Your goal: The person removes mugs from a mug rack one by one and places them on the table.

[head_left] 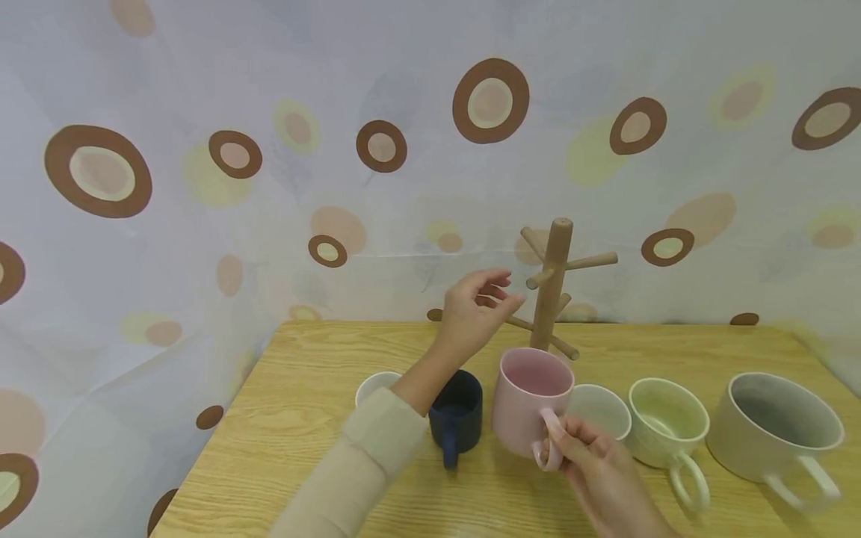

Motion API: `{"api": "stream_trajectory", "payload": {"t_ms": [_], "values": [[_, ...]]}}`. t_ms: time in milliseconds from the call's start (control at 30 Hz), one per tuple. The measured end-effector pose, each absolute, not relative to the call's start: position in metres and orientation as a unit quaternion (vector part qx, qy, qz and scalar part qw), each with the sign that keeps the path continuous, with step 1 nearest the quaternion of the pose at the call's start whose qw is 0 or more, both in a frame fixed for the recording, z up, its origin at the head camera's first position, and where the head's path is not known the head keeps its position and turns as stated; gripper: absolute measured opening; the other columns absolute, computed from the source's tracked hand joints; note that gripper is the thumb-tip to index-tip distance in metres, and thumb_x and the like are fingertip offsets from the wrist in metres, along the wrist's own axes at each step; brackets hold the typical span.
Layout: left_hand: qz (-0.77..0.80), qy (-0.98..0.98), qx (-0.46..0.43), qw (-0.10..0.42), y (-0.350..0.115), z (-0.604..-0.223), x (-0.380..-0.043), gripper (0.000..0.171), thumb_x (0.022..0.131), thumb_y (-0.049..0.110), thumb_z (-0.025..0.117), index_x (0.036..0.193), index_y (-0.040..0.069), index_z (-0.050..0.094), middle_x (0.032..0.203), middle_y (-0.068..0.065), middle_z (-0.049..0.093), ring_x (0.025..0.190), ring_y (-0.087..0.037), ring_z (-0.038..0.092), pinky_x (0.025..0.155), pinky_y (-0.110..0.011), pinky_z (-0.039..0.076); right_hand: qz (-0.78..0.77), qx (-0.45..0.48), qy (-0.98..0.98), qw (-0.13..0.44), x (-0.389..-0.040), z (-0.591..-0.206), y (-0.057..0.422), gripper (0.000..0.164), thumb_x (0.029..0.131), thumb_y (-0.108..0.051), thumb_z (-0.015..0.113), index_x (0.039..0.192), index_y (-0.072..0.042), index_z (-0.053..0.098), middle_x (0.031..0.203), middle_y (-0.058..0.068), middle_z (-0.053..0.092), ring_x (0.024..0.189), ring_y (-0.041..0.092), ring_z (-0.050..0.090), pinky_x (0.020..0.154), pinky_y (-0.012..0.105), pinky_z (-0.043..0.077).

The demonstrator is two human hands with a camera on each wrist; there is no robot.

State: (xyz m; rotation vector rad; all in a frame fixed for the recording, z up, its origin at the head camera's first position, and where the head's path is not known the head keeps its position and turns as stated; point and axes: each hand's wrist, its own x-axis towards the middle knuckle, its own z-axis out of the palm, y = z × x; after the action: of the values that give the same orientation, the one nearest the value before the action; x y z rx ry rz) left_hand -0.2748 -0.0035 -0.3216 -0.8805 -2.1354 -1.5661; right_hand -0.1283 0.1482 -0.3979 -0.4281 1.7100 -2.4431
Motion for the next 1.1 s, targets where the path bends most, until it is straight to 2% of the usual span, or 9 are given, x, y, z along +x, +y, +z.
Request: {"api": "stream_trajectory", "payload": {"t_ms": [167,333,467,667,833,1100], "values": [[-0.534,-0.762,-0.323,0.173,0.005,-0.321,-0.279,0.034,0.081,0.015,0.066,0.112,0.002,0.060,0.102,-0.011,0.063,0.085,-0.018,0.062,0.074,-0.021,0.053,-0.794,-0.128,0.589,0.083,-0.125,-0.408,0.149,0.023,0.098,-0.013,0.033,0.086,-0.017,0.052,0.078,-0.008,0.053,0.077,0.007,0.051,0.075,0.018,0.044],[-0.517,-0.762,-0.339,0.193,0.010,-0.319,-0.281,0.028,0.082,0.013,0.065,0.107,0.001,0.062,0.096,-0.013,0.064,0.081,-0.018,0.063,0.071,-0.015,0.051,-0.784,-0.110,0.605,0.089,-0.122,-0.417,0.149,0.020,0.098,-0.013,0.036,0.087,-0.016,0.053,0.078,-0.008,0.054,0.077,0.007,0.051,0.075,0.018,0.045],[-0.516,-0.757,-0.345,0.204,0.012,-0.317,-0.282,0.022,0.083,0.010,0.064,0.101,0.000,0.065,0.089,-0.014,0.066,0.076,-0.019,0.063,0.069,-0.017,0.052,-0.789,-0.103,0.596,0.102,-0.122,-0.424,0.149,0.020,0.097,-0.014,0.037,0.087,-0.017,0.054,0.077,-0.009,0.054,0.078,0.006,0.051,0.076,0.017,0.044],[-0.520,-0.753,-0.346,0.208,0.013,-0.317,-0.281,0.020,0.083,0.009,0.064,0.100,-0.002,0.065,0.088,-0.014,0.066,0.075,-0.020,0.064,0.068,-0.015,0.052,-0.809,-0.124,0.571,0.070,-0.124,-0.438,0.145,0.023,0.096,-0.007,0.039,0.086,-0.017,0.058,0.075,-0.009,0.057,0.076,0.005,0.054,0.077,0.017,0.047],[-0.529,-0.751,-0.339,0.201,0.014,-0.317,-0.280,0.020,0.083,0.009,0.063,0.100,-0.003,0.065,0.088,-0.015,0.067,0.075,-0.021,0.065,0.067,-0.012,0.050,-0.811,-0.106,0.571,0.065,-0.125,-0.443,0.143,0.021,0.095,-0.009,0.042,0.086,-0.018,0.059,0.072,-0.008,0.056,0.073,0.006,0.054,0.076,0.017,0.047],[-0.567,-0.747,-0.311,0.159,0.016,-0.315,-0.279,0.019,0.083,0.009,0.063,0.098,-0.003,0.066,0.092,-0.016,0.068,0.080,-0.023,0.066,0.068,-0.011,0.050,-0.823,-0.095,0.559,0.022,-0.126,-0.451,0.138,0.023,0.094,-0.004,0.042,0.084,-0.016,0.060,0.070,-0.007,0.055,0.071,0.005,0.054,0.073,0.017,0.048]]}}
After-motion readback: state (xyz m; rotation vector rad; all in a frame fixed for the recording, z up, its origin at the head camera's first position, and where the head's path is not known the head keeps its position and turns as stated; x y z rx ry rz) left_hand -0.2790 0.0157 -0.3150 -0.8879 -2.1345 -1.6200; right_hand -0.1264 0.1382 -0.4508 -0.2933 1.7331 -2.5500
